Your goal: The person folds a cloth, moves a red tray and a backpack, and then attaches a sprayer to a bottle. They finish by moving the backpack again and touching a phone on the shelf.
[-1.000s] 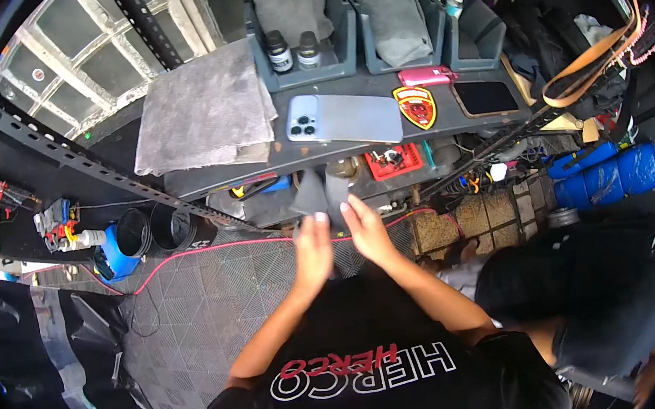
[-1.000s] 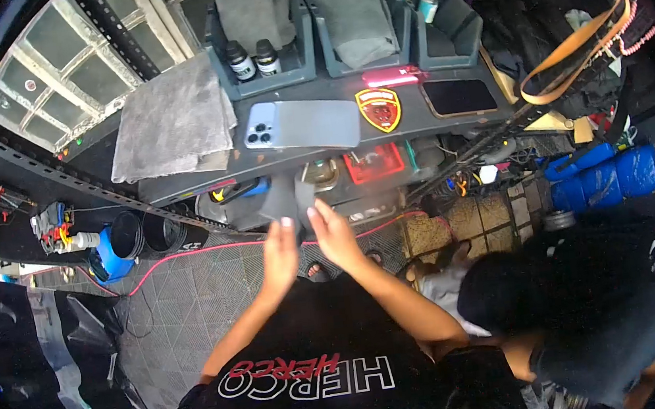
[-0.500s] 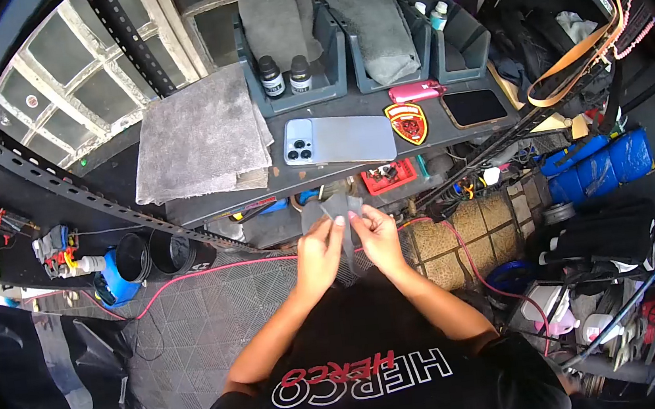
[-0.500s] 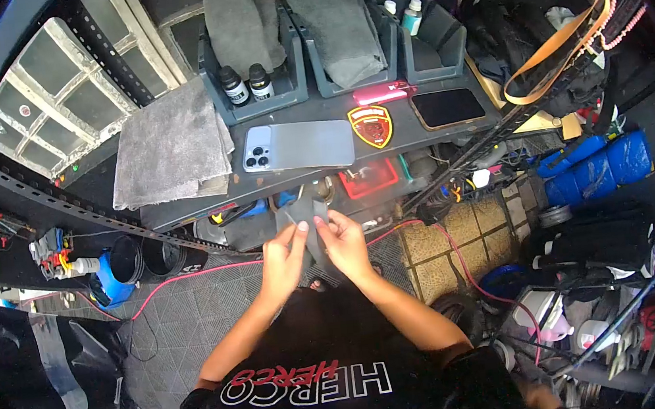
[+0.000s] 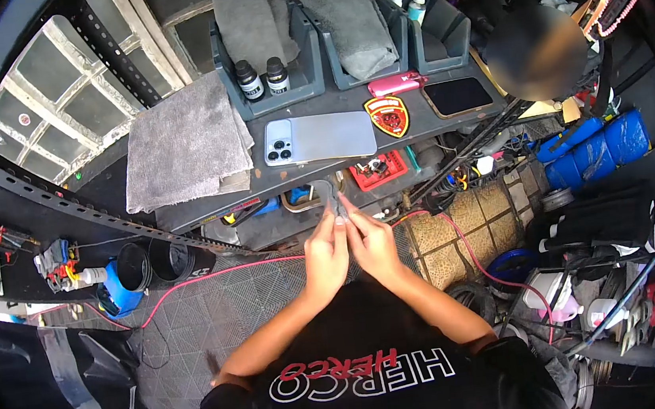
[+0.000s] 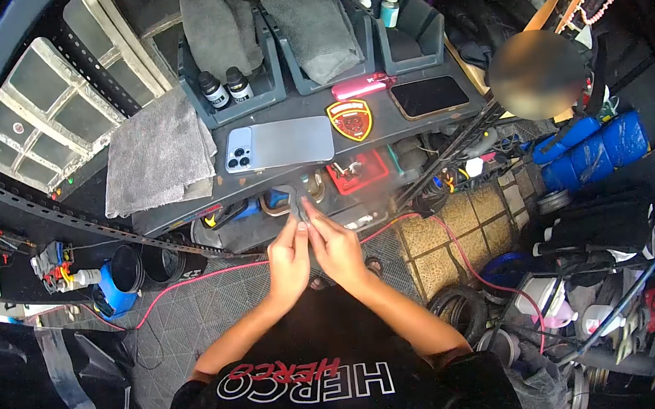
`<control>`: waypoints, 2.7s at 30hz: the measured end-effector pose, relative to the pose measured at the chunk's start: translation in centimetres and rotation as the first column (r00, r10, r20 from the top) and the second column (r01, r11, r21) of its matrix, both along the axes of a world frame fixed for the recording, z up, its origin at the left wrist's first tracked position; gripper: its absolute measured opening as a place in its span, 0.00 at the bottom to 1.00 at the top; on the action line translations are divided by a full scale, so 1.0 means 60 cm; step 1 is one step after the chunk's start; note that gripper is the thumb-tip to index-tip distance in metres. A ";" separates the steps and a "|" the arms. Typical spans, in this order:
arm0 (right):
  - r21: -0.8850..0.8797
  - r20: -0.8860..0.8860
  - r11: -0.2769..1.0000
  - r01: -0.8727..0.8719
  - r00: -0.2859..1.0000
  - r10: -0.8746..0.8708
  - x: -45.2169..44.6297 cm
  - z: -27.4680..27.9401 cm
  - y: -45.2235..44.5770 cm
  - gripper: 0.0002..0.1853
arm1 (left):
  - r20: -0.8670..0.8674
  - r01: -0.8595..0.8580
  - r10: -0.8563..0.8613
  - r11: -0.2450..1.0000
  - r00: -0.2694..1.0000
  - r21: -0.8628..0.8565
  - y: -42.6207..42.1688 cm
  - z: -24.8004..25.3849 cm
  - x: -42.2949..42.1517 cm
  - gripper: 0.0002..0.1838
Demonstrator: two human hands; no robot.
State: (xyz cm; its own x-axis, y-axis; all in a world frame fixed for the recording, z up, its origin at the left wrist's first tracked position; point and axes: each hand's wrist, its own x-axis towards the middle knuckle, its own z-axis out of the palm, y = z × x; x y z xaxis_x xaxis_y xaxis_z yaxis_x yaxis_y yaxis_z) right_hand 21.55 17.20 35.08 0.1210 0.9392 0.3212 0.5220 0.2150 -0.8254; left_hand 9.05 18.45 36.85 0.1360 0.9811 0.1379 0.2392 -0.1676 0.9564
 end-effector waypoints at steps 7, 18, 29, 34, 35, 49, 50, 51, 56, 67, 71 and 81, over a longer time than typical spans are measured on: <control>-0.012 -0.047 0.996 0.084 0.995 -0.084 0.024 0.006 0.000 0.24 | -0.239 0.073 -0.076 0.997 0.968 -0.023 -0.014 0.015 0.013 0.24; -0.308 -0.323 0.934 -0.179 0.944 0.074 0.153 -0.011 -0.008 0.21 | -0.327 0.160 -0.098 0.972 0.940 0.171 -0.042 0.028 0.074 0.27; -0.231 -0.182 0.753 -0.616 0.788 0.588 0.307 0.078 -0.039 0.17 | -0.568 0.482 -0.408 0.876 0.714 -0.023 0.001 0.069 0.080 0.24; -0.227 -0.424 0.650 -0.725 0.675 0.604 0.366 0.124 -0.067 0.17 | -0.240 0.646 -0.682 0.731 0.690 -0.220 -0.024 0.158 0.096 0.20; -0.207 -0.576 0.590 -0.780 0.585 0.571 0.368 0.112 -0.069 0.16 | -0.269 0.674 -0.695 0.717 0.667 -0.178 -0.030 0.191 0.102 0.20; -0.519 -0.671 0.325 -0.791 0.142 -0.728 0.489 -0.188 -0.169 0.52 | 0.219 0.088 0.322 0.377 0.921 -0.922 -0.244 -0.001 0.215 0.17; -0.402 -0.721 0.390 -0.828 0.024 -0.692 0.496 -0.183 -0.163 0.52 | 0.249 0.075 0.378 0.420 0.892 -0.905 -0.230 0.000 0.235 0.15; -0.277 -0.754 0.451 -0.848 -0.099 -0.650 0.503 -0.177 -0.159 0.53 | 0.281 0.060 0.428 0.461 0.859 -0.885 -0.223 -0.004 0.248 0.14; -0.235 -0.942 0.588 -0.774 0.033 -0.333 0.501 -0.120 -0.126 0.36 | 0.503 0.123 0.347 0.715 0.791 -0.688 -0.187 -0.060 0.238 0.09; -0.499 -0.804 0.627 -0.598 0.589 -0.079 0.503 -0.168 -0.125 0.25 | 0.225 -0.058 0.371 0.617 0.901 -0.785 -0.185 -0.090 0.228 0.04; -0.611 -0.688 0.639 -0.468 0.712 -0.136 0.496 -0.212 -0.138 0.29 | 0.159 -0.139 0.366 0.667 0.917 -0.732 -0.204 -0.142 0.229 0.09; -0.552 -0.711 0.708 -0.441 0.693 -0.123 0.491 -0.202 -0.137 0.32 | 0.102 -0.220 0.435 0.627 0.895 -0.747 -0.217 -0.136 0.236 0.29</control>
